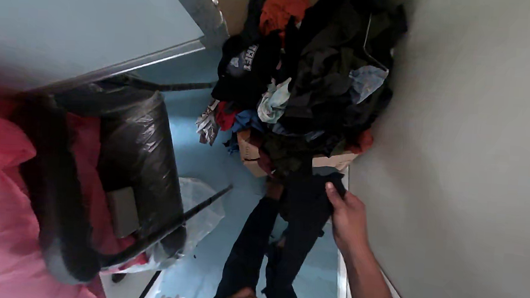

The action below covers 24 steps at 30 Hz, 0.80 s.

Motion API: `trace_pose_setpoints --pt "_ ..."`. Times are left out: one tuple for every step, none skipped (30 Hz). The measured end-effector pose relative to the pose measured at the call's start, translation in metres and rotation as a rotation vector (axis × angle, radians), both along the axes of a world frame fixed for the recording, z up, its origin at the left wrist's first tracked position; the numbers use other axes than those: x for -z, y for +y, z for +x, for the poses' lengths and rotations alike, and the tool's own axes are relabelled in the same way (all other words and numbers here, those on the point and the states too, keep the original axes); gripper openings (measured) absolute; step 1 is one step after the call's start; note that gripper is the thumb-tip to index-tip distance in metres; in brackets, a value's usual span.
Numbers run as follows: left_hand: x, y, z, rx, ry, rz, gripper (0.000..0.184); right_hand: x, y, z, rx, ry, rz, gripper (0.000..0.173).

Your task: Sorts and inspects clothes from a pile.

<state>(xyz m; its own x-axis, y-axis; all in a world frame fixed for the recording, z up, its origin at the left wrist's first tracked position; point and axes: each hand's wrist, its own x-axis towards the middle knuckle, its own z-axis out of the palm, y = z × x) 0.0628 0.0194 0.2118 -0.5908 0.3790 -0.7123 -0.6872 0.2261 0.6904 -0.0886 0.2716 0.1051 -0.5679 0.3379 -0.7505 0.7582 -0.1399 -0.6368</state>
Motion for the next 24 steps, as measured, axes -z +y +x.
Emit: trace_pose_setpoints --pt "0.002 -0.003 0.001 -0.042 0.017 -0.016 0.012 -0.004 0.007 0.003 0.029 0.029 0.042 0.023" --pt "0.003 -0.005 0.000 -0.083 0.011 -0.032 0.011 -0.009 0.013 0.006 0.073 0.049 0.044 0.023" --pt "0.002 -0.006 -0.004 -0.126 -0.017 -0.060 0.009 -0.013 0.019 0.008 0.134 0.065 0.024 0.022" --pt "0.002 -0.005 -0.010 -0.174 -0.066 -0.102 0.007 -0.015 0.023 0.010 0.193 0.075 0.002 0.020" --pt "0.002 -0.002 -0.017 -0.231 -0.130 -0.140 0.006 -0.017 0.028 0.012 0.231 0.081 -0.001 0.017" --pt "0.002 0.000 -0.024 -0.296 -0.195 -0.143 0.007 -0.018 0.031 0.015 0.231 0.082 0.036 0.016" --pt "0.003 0.003 -0.030 -0.338 -0.233 -0.133 0.011 -0.019 0.035 0.018 0.195 0.084 0.118 0.017" --pt "0.004 0.005 -0.035 -0.352 -0.253 -0.116 0.014 -0.020 0.039 0.021 0.136 0.091 0.215 0.019" --pt "0.005 0.007 -0.037 -0.336 -0.267 -0.108 0.015 -0.022 0.043 0.025 0.066 0.095 0.323 0.022" --pt "0.005 0.008 -0.038 -0.302 -0.284 -0.107 0.015 -0.024 0.046 0.027 0.013 0.099 0.418 0.025" --pt "0.007 0.009 -0.037 -0.251 -0.303 -0.113 0.015 -0.027 0.049 0.029 -0.023 0.100 0.493 0.028" --pt "0.009 0.009 -0.037 -0.184 -0.326 -0.125 0.016 -0.031 0.050 0.030 -0.056 0.107 0.553 0.030" --pt "0.012 0.010 -0.036 -0.111 -0.351 -0.152 0.017 -0.035 0.050 0.031 -0.107 0.128 0.598 0.032" --pt "0.017 0.011 -0.035 -0.031 -0.384 -0.175 0.019 -0.039 0.047 0.033 -0.175 0.166 0.627 0.034" --pt "0.022 0.012 -0.036 0.056 -0.423 -0.198 0.020 -0.043 0.042 0.035 -0.247 0.216 0.640 0.035" --pt "0.030 0.012 -0.038 0.145 -0.460 -0.215 0.020 -0.047 0.035 0.037 -0.312 0.273 0.631 0.036" --pt "0.040 0.012 -0.038 0.239 -0.481 -0.221 0.020 -0.052 0.026 0.039 -0.373 0.326 0.598 0.037" --pt "0.051 0.013 -0.038 0.332 -0.477 -0.224 0.021 -0.057 0.014 0.041 -0.425 0.377 0.548 0.037" --pt "0.062 0.014 -0.038 0.415 -0.450 -0.230 0.022 -0.063 0.000 0.044 -0.470 0.425 0.477 0.035" --pt "0.070 0.016 -0.041 0.470 -0.416 -0.245 0.025 -0.069 -0.015 0.048 -0.517 0.469 0.387 0.035" --pt "0.072 0.019 -0.047 0.469 -0.379 -0.273 0.029 -0.076 -0.031 0.052 -0.570 0.500 0.286 0.035" --pt "0.066 0.024 -0.057 0.389 -0.334 -0.310 0.032 -0.084 -0.047 0.058 -0.636 0.514 0.186 0.034" --pt "0.052 0.027 -0.063 0.235 -0.279 -0.345 0.033 -0.092 -0.061 0.064 -0.703 0.508 0.091 0.030" --pt "0.038 0.026 -0.058 0.024 -0.195 -0.374 0.028 -0.100 -0.073 0.071 -0.769 0.480 0.003 0.028"
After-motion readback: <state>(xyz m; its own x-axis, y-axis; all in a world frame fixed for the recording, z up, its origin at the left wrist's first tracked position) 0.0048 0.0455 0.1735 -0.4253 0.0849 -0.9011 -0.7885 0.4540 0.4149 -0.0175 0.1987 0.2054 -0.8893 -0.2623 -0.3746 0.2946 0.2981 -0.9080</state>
